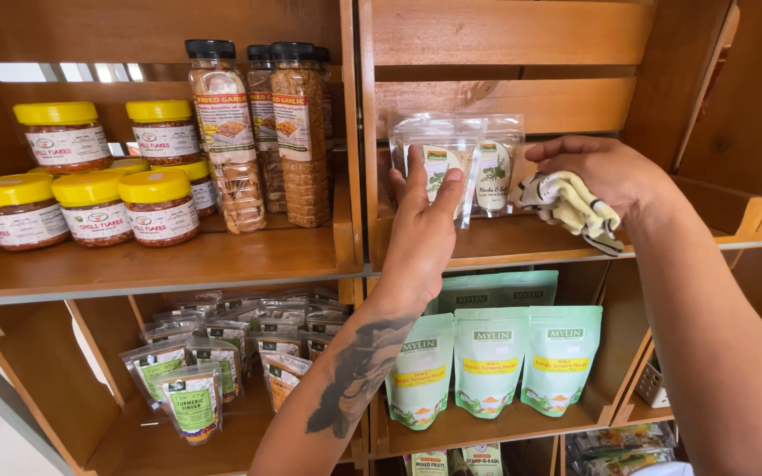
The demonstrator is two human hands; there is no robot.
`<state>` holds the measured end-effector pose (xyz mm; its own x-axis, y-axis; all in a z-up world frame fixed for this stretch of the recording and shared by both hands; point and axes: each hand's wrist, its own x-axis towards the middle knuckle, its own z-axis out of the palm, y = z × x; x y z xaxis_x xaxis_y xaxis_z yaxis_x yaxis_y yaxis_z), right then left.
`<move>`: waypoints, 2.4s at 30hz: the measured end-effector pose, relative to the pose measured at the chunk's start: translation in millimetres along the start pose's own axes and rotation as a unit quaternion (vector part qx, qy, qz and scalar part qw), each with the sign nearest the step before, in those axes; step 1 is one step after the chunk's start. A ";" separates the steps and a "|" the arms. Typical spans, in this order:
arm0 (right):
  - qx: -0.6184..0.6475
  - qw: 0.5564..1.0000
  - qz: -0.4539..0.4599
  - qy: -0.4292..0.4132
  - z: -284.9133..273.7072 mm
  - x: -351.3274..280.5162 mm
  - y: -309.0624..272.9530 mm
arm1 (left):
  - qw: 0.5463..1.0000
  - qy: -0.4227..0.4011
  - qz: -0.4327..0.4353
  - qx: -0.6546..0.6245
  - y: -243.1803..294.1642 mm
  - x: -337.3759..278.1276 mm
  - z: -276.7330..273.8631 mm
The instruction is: Wipe down herbal product pouches and spice jars with a cloth and organize them on wooden display shelves.
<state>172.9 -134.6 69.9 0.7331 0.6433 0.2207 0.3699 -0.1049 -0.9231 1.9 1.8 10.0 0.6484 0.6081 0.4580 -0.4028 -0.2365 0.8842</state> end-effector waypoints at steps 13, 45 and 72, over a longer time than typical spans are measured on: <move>0.109 0.983 -0.019 -0.147 -23.2 61.3 44.1 | 0.999 0.031 0.041 0.004 -19.2 10.2 9.8; 0.129 0.976 -0.042 -0.171 -40.4 76.7 64.7 | 0.986 0.100 0.042 0.127 -4.8 -5.3 15.0; 0.043 0.997 -0.043 -0.052 -16.0 101.9 64.0 | 0.984 0.055 0.036 0.167 0.5 -7.6 7.0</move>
<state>280.4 -87.9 38.3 0.6365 0.7222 0.2707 0.3759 0.0161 -0.9265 1.3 -8.2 7.6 0.5446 0.6552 0.5236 -0.1975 -0.5066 0.8393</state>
